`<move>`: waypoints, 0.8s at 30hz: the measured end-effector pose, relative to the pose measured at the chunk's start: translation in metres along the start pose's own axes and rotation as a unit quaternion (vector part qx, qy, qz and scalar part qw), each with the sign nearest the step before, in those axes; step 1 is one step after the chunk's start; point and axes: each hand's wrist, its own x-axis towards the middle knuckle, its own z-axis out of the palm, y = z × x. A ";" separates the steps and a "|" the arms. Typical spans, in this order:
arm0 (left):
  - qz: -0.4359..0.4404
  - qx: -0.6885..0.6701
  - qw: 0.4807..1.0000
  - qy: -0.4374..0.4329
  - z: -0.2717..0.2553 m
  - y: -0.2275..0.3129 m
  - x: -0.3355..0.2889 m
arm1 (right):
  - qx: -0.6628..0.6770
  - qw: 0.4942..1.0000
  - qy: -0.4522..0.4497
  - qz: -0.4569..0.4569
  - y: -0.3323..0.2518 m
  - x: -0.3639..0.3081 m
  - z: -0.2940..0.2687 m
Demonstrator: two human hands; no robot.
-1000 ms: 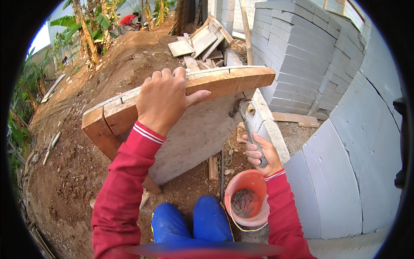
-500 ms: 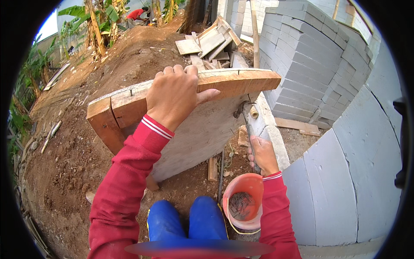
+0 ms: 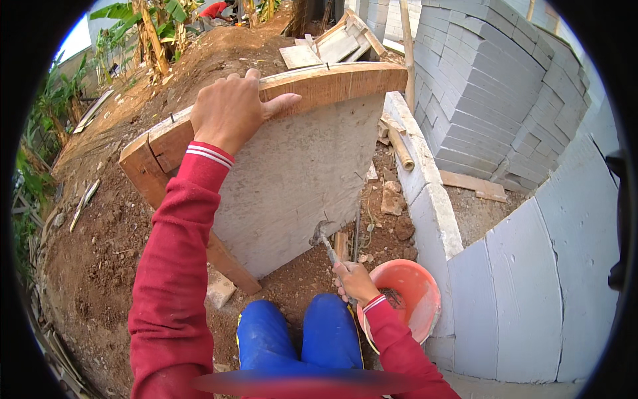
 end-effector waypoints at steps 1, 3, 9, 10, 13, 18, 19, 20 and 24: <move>0.005 0.007 1.000 0.005 0.008 -0.004 0.004 | 0.010 1.000 -0.010 0.022 0.008 -0.001 0.005; 0.011 0.001 1.000 0.007 0.023 -0.008 0.011 | 0.048 0.996 -0.065 0.039 0.017 -0.011 0.019; 0.024 0.030 0.999 0.023 0.033 -0.004 0.014 | 0.026 0.997 0.010 0.078 0.051 -0.045 0.045; 0.029 0.036 0.998 0.036 0.030 0.000 0.014 | 0.017 0.997 0.011 0.072 0.057 -0.050 0.041; -0.041 -0.016 0.999 -0.015 0.015 0.005 0.012 | 0.094 0.993 0.006 0.064 0.061 -0.071 0.030; -0.044 -0.006 0.999 0.024 0.011 0.013 0.008 | 0.364 0.931 0.005 0.026 0.045 -0.142 0.030; -0.041 -0.009 0.998 0.039 0.013 0.013 0.007 | 0.421 0.907 -0.004 0.012 0.049 -0.157 0.030; -0.049 -0.018 0.998 0.018 0.016 0.012 0.008 | 0.444 0.896 0.000 0.011 0.054 -0.169 0.027; 0.027 0.000 0.999 0.043 0.026 0.009 0.017 | 0.653 0.751 -0.097 0.008 0.081 -0.176 -0.005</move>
